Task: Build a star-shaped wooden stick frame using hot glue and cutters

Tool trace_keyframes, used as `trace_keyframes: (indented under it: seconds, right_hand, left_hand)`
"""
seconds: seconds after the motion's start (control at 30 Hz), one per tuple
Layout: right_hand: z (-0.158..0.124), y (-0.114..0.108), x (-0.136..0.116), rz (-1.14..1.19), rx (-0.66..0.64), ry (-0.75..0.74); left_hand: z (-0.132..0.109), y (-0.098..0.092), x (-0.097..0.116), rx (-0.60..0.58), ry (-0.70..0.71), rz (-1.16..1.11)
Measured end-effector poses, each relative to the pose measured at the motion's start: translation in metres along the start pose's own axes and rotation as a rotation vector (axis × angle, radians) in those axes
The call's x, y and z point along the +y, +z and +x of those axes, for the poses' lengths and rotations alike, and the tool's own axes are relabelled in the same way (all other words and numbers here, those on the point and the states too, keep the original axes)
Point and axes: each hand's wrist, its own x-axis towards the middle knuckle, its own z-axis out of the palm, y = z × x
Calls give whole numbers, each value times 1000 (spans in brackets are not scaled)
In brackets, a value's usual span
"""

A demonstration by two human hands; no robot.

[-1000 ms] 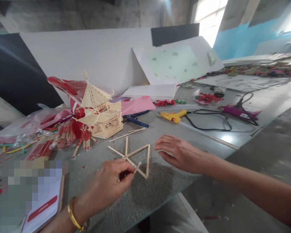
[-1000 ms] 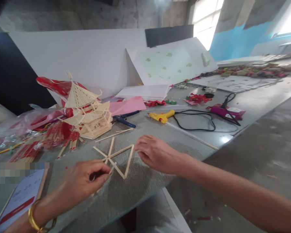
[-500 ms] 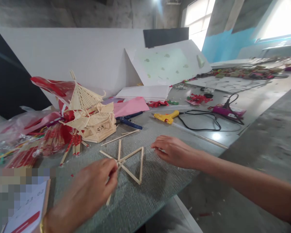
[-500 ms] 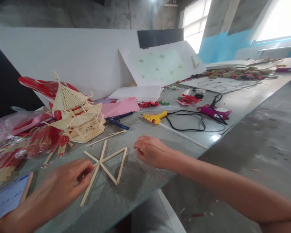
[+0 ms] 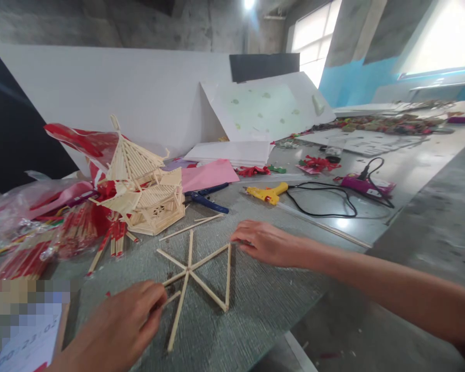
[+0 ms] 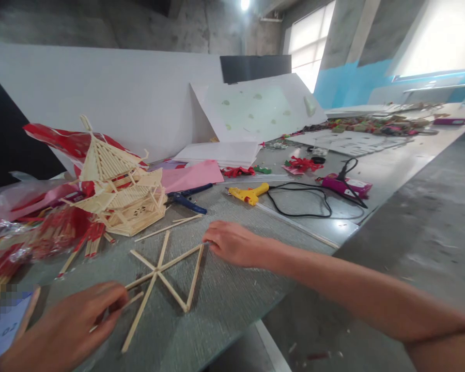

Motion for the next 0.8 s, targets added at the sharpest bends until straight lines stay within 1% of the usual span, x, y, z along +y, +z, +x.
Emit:
trace_keyframes:
  seconds: [0.07, 0.2, 0.33, 0.4, 0.5, 0.63, 0.7, 0.8]
  right_hand:
    - [4, 1, -2, 22, -12, -25]
    - [7, 3, -7, 21, 16, -97]
    - [3, 6, -19, -37, 99, -133]
    - [-1, 6, -28, -37, 111, -167]
    - [-4, 4, -42, -21, 56, -248]
    - [-3, 4, -52, -39, 23, -325]
    - [-2, 5, -53, -26, 21, -349]
    - [0, 8, -52, 17, 8, -365]
  left_hand:
    - [0, 0, 2, 41, 4, -7]
    - [2, 3, 1, 135, 15, -46]
    - [8, 4, -2, 148, 15, -67]
    - [9, 3, -1, 144, 15, -101]
    - [6, -1, 12, 108, 28, -192]
    - [4, -4, 37, 85, 63, -294]
    - [7, -4, 48, 103, 71, -312]
    - [14, -7, 56, 135, 79, -331]
